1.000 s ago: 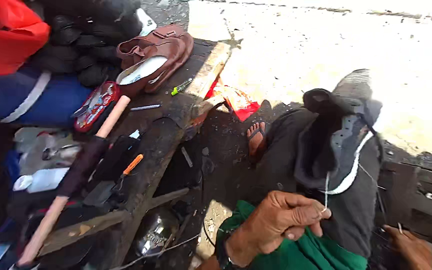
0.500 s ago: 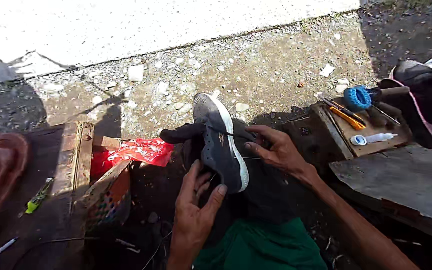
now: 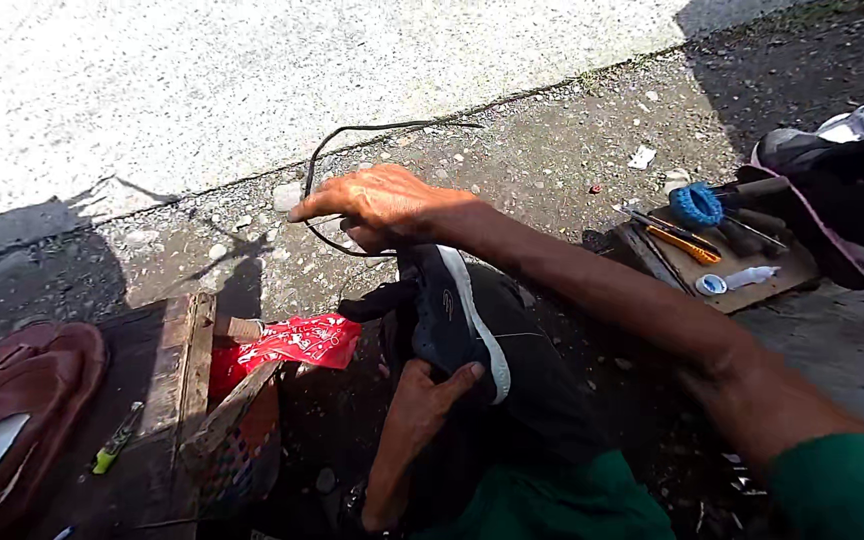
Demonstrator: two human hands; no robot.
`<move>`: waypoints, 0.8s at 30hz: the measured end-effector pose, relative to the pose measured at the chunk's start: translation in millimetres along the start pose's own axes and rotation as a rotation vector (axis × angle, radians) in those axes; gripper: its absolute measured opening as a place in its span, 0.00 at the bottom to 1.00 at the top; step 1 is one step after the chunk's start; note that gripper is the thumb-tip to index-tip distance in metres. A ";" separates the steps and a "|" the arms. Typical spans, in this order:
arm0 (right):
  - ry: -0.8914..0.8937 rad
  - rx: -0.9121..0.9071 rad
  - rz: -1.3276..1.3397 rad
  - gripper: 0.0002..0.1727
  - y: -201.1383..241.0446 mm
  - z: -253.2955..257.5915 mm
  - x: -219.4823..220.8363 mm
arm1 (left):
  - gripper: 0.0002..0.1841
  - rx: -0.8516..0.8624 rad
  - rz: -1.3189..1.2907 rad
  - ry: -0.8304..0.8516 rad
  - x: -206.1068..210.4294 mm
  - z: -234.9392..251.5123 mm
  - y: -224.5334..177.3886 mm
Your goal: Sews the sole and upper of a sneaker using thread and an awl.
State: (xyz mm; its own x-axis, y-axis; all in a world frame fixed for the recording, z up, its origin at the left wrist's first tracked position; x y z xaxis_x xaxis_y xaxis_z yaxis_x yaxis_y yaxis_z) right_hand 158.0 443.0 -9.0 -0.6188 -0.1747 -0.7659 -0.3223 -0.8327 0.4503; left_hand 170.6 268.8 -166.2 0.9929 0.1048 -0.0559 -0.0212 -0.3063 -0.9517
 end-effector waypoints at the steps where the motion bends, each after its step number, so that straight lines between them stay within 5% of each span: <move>1: 0.020 0.010 0.019 0.32 4.1 2.7 -3.2 | 0.11 0.003 -0.031 -0.009 -1.1 -0.9 0.5; 6: -0.234 0.289 0.173 0.13 -30.2 -91.0 -33.6 | 0.13 0.053 -0.188 -0.130 -16.9 -7.8 -2.1; 11: -0.157 0.723 0.718 0.19 -34.4 -229.0 13.4 | 0.16 0.106 -0.328 -0.226 -27.3 -2.0 -24.4; 18: -0.455 0.569 0.730 0.12 30.4 -260.2 -50.6 | 0.11 0.252 -0.378 -0.261 -23.0 20.2 -73.0; 21: -0.433 0.564 0.839 0.12 48.7 -276.6 -28.7 | 0.08 0.225 -0.562 -0.305 -24.8 29.0 -86.8; 24: -0.422 0.633 0.745 0.11 21.4 -291.3 5.3 | 0.08 0.146 -0.771 -0.247 -22.8 24.6 -93.8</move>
State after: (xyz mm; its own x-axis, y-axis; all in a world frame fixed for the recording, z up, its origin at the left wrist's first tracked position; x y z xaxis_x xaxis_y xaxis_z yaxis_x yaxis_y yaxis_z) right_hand 356.5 271.2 -137.1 -0.9726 -0.2303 -0.0323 0.0013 -0.1441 0.9896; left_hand 147.0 318.4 -83.1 0.6807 0.4463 0.5809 0.6244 0.0612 -0.7787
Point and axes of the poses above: each hand's wrist, its own z-axis towards the middle knuckle, its own x-axis out of the palm, y = z × x, the point moved 9 cm from there along z, towards the middle knuckle, and after that the axes turned 13 degrees about -y, right-handed, at the moved point
